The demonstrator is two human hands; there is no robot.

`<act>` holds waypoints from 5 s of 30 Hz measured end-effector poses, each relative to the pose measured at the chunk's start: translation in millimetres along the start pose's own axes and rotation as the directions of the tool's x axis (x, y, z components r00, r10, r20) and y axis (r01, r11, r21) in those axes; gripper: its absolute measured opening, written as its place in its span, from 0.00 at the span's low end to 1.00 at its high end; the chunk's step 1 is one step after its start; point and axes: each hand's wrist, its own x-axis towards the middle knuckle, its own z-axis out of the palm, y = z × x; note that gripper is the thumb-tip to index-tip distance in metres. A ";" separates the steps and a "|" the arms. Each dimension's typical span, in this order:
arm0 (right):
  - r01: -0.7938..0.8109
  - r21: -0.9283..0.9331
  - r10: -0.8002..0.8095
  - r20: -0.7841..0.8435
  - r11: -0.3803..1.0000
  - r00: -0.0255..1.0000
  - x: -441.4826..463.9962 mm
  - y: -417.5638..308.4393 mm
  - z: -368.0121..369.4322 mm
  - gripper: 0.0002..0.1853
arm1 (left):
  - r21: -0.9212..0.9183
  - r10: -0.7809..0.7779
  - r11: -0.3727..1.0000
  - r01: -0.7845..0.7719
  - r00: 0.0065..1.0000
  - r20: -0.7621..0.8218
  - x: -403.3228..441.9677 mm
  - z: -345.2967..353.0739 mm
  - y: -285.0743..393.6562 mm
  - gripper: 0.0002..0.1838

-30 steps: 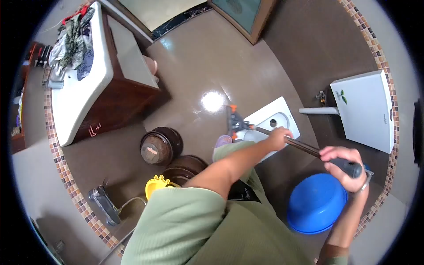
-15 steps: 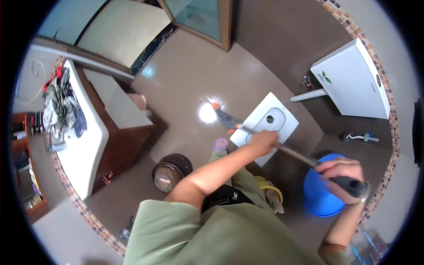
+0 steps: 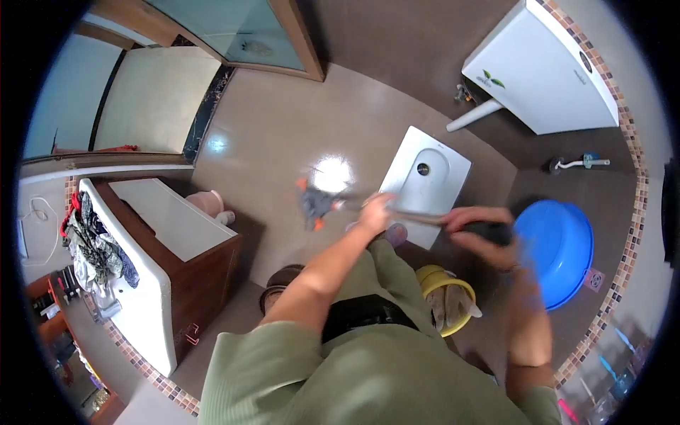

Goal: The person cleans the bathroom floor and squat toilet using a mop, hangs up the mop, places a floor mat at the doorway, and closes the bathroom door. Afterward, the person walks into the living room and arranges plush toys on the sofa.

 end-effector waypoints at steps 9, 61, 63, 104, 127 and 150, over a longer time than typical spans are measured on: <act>-0.194 -0.340 0.086 -0.307 0.920 0.948 -97.9 -51.1 -101.5 0.06 | -0.267 0.331 0.920 -0.286 0.933 0.140 119.2 159.5 162.7 0.18; -0.298 0.466 0.504 -0.862 0.833 0.063 -194.6 -61.3 125.6 0.05 | -0.401 0.441 0.883 -0.243 0.138 0.887 -62.4 130.1 170.8 0.06; -0.233 0.486 0.513 -0.856 0.842 0.068 -214.6 -70.4 143.1 0.06 | -0.442 0.486 0.864 -0.242 0.166 0.858 -92.2 117.3 171.9 0.06; -0.086 0.172 0.108 -0.864 0.981 -0.492 -155.0 -61.8 323.2 0.11 | -0.700 -0.207 0.147 -0.699 -0.714 0.669 -96.3 75.2 263.8 0.10; 0.401 0.214 0.393 -0.805 0.891 -0.445 -158.4 95.0 -110.7 0.08 | -0.579 0.720 0.659 -0.480 0.181 0.670 231.9 344.8 286.9 0.20; 0.325 0.765 0.472 0.031 0.556 -0.881 53.9 -26.7 140.8 0.05 | -0.747 0.159 0.663 -0.050 -0.966 0.206 61.0 217.2 97.4 0.08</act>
